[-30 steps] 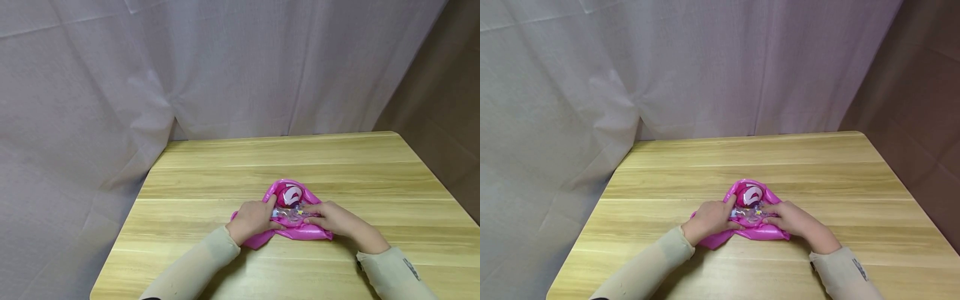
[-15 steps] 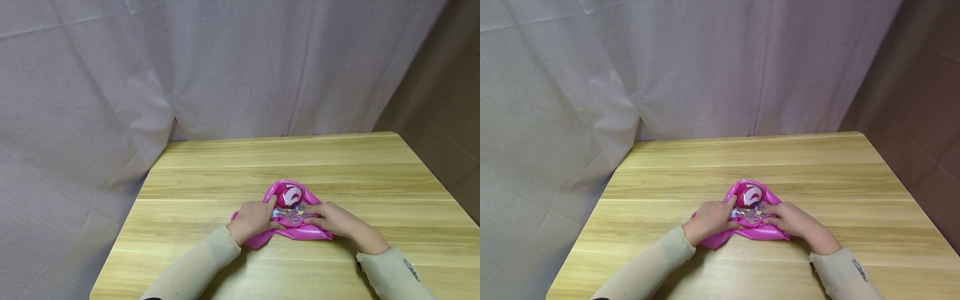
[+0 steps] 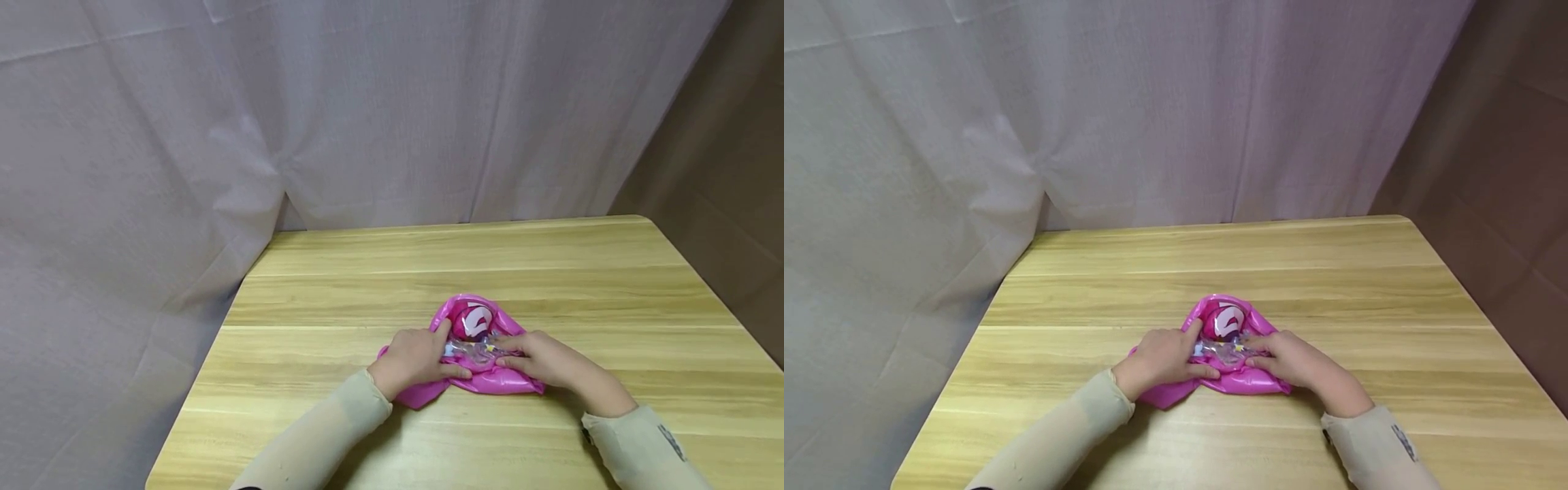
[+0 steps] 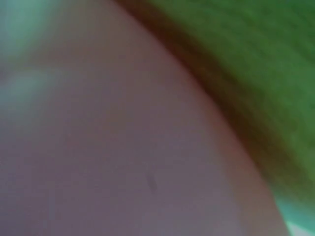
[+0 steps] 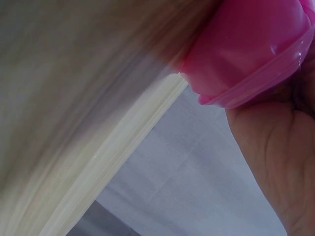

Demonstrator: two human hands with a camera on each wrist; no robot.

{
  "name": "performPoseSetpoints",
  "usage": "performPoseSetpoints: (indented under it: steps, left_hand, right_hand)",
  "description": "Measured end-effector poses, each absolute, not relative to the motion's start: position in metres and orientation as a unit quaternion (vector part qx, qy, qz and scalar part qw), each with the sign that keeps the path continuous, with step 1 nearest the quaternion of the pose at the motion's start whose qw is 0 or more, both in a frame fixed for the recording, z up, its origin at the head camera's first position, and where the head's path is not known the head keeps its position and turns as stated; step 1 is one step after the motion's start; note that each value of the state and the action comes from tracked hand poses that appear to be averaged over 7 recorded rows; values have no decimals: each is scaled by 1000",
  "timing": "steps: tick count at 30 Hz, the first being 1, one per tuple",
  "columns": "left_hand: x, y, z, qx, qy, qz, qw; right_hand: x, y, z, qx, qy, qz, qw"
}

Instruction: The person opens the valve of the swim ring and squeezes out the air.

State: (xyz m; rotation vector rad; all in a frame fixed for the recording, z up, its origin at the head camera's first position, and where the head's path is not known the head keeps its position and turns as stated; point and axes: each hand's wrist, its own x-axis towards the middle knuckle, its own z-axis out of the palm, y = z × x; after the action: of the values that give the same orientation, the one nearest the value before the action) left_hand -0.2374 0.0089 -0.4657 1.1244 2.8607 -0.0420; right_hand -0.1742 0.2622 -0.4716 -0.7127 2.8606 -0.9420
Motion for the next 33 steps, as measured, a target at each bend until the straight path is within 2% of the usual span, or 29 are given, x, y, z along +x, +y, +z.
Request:
performPoseSetpoints:
  steps: [33]
  left_hand:
    - [-244, 16, -468, 357, 933, -33, 21]
  right_hand:
    - [-174, 262, -472, -228, 928, -295, 14]
